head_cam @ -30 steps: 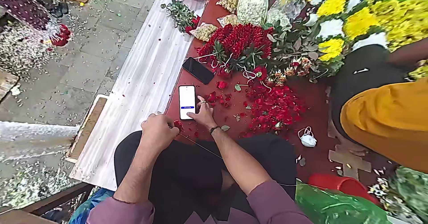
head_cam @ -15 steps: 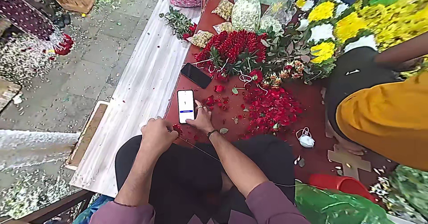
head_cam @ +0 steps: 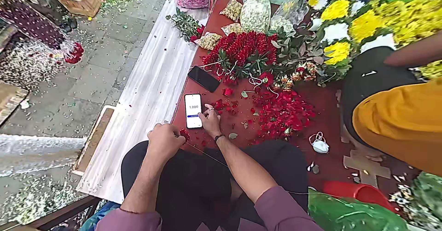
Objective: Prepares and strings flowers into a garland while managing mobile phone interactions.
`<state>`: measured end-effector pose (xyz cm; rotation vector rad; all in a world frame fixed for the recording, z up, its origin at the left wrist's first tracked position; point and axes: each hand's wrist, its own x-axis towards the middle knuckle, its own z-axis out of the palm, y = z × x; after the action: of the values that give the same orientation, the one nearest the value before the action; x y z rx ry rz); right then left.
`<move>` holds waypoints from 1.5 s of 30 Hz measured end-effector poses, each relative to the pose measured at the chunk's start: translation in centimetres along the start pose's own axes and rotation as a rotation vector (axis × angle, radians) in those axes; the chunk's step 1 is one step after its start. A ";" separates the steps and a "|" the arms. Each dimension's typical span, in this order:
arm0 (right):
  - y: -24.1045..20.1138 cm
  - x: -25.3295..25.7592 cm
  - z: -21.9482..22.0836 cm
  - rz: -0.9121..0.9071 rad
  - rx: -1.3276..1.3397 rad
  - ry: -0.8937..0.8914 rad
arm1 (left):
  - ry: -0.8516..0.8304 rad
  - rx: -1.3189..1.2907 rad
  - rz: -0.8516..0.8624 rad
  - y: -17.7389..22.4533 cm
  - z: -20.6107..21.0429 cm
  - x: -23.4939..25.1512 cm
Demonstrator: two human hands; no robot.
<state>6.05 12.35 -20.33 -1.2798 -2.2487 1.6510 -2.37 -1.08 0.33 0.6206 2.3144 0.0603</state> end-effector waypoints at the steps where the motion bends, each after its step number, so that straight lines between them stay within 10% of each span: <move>1: 0.2 0.0 0.0 -0.004 0.020 0.002 | 0.003 0.001 -0.001 0.0 0.1 0.1; 45: 0.2 1.1 -2.3 -0.034 -0.088 -0.318 | -0.003 0.001 0.025 0.0 0.1 -0.3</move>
<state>6.58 14.83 -20.00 -1.0512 -2.5290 1.8777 -2.16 -1.24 0.47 0.6495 2.3039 0.0699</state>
